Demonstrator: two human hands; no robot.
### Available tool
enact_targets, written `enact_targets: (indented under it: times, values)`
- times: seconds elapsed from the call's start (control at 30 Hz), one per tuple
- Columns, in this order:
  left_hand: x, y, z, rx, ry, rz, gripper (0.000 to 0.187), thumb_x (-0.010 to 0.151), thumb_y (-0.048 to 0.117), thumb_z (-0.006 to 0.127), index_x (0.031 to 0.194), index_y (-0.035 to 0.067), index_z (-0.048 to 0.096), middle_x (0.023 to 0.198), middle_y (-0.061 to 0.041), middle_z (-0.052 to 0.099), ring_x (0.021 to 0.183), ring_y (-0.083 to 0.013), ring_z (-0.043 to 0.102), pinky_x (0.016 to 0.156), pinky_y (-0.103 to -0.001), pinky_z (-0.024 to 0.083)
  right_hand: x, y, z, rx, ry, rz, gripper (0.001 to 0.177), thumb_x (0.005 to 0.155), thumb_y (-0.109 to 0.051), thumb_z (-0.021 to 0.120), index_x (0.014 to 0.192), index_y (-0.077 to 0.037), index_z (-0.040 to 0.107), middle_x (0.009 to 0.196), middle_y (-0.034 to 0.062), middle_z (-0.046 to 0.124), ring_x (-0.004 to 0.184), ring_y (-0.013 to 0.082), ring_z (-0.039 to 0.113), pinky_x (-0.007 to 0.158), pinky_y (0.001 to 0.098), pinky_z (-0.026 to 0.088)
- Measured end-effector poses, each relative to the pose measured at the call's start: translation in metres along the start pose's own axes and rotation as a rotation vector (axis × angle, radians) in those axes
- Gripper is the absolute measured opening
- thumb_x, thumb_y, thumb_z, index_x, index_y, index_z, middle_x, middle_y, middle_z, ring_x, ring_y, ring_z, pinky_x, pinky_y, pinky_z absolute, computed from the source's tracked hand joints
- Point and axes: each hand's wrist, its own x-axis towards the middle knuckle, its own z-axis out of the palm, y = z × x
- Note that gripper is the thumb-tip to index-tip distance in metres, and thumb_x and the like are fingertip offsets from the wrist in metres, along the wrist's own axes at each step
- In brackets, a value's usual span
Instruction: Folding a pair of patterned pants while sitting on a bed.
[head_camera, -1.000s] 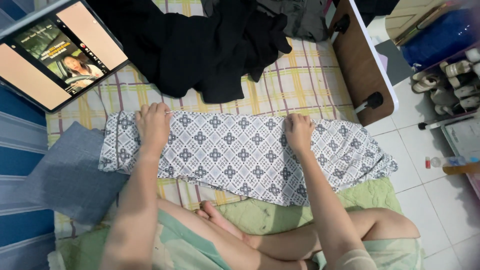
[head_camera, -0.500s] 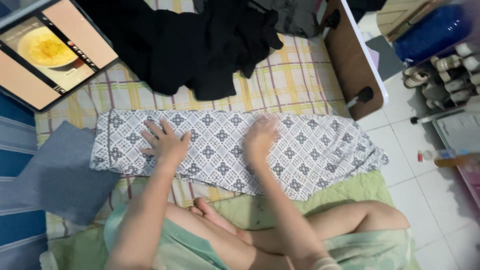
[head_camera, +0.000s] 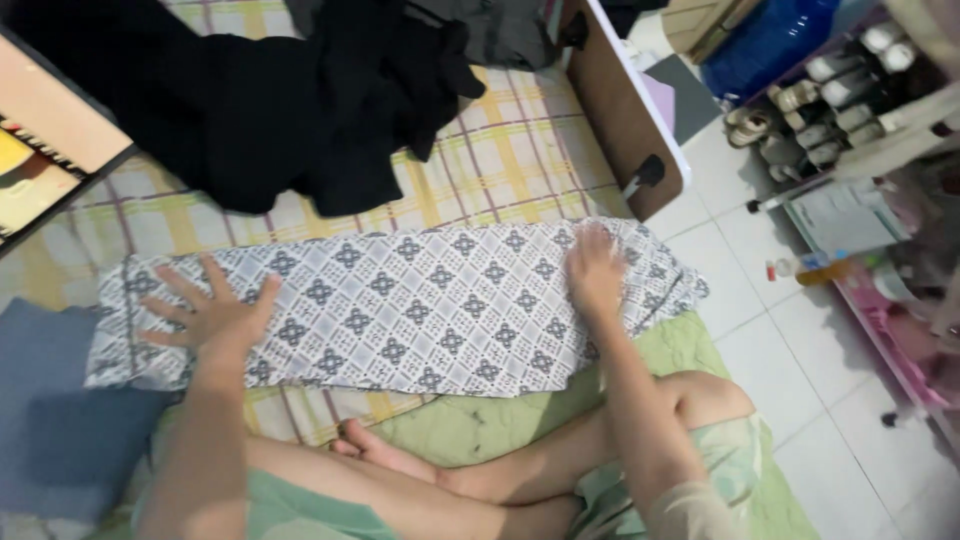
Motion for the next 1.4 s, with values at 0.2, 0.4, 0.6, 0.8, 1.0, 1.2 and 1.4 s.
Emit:
enact_targets:
  times: [0.2, 0.4, 0.6, 0.8, 1.0, 1.2, 1.4]
  values:
    - [-0.001, 0.001, -0.002, -0.063, 0.003, 0.028, 0.117, 0.074, 0.090, 0.037, 0.164, 0.025, 0.001, 0.164, -0.023, -0.027, 0.145, -0.0609, -0.024, 0.100, -0.088, -0.011, 0.005, 0.012, 0.009, -0.077, 0.000, 0.403, 0.065, 0.104, -0.043, 0.041, 0.158, -0.006, 0.037, 0.166, 0.0175, 0.029, 0.151, 0.0417, 0.023, 0.112, 0.0745, 0.012]
    - [-0.005, 0.002, -0.002, -0.074, -0.014, 0.011, 0.118, 0.074, 0.090, 0.039, 0.164, 0.025, 0.001, 0.164, -0.022, -0.028, 0.145, -0.0593, -0.028, 0.101, -0.085, -0.016, -0.038, -0.187, 0.037, -0.158, 0.068, 0.246, 0.064, 0.101, -0.044, 0.052, 0.148, -0.002, 0.048, 0.163, 0.0248, 0.037, 0.152, 0.0461, 0.026, 0.116, 0.0756, 0.008]
    - [0.013, -0.011, 0.011, -0.039, 0.022, -0.015, 0.101, 0.085, 0.083, 0.031, 0.164, 0.027, 0.001, 0.165, -0.019, -0.029, 0.146, -0.0568, -0.028, 0.105, -0.083, -0.017, -0.080, -0.310, -0.024, 0.167, -0.157, -0.226, 0.069, 0.092, -0.047, 0.060, 0.148, -0.009, 0.047, 0.158, 0.0214, 0.040, 0.146, 0.0532, 0.023, 0.113, 0.0719, 0.010]
    - [0.025, -0.026, 0.023, -0.093, 0.028, 0.045, 0.078, 0.096, 0.067, 0.023, 0.165, 0.034, 0.004, 0.168, -0.014, -0.026, 0.149, -0.0574, -0.022, 0.117, -0.070, -0.015, -0.079, -0.163, -0.021, 0.218, -0.450, 0.003, 0.068, 0.095, -0.048, 0.058, 0.150, -0.011, 0.045, 0.156, 0.0158, 0.049, 0.146, 0.0340, 0.043, 0.123, 0.0582, 0.029]
    - [0.023, -0.016, 0.042, -0.093, 0.147, 0.036, 0.070, 0.102, 0.054, 0.028, 0.165, 0.028, 0.011, 0.169, -0.019, -0.017, 0.148, -0.0607, -0.015, 0.116, -0.072, -0.012, -0.088, -0.050, -0.024, -0.083, -0.289, 0.181, 0.070, 0.102, -0.055, 0.040, 0.161, -0.020, 0.028, 0.169, 0.0150, 0.021, 0.156, 0.0404, 0.014, 0.120, 0.0699, 0.009]
    - [-0.005, 0.022, 0.087, 0.017, 0.605, 0.267, 0.052, 0.108, 0.029, 0.049, 0.156, 0.008, 0.052, 0.168, -0.022, 0.034, 0.159, -0.0457, 0.025, 0.127, -0.070, 0.014, -0.104, -0.048, -0.054, -0.034, -0.589, 0.043, 0.087, 0.090, -0.067, 0.051, 0.163, -0.026, 0.024, 0.170, 0.0160, 0.010, 0.155, 0.0416, 0.003, 0.117, 0.0685, 0.006]
    - [-0.124, 0.098, 0.051, 0.067, 0.190, 0.965, 0.028, 0.098, 0.028, 0.061, 0.105, 0.004, 0.074, 0.121, -0.017, 0.063, 0.121, -0.0384, 0.055, 0.107, -0.058, 0.042, -0.093, 0.030, -0.100, 0.488, -0.848, -0.108, 0.082, 0.086, -0.055, 0.075, 0.155, -0.028, 0.040, 0.170, 0.0127, 0.025, 0.156, 0.0345, 0.020, 0.124, 0.0622, 0.021]
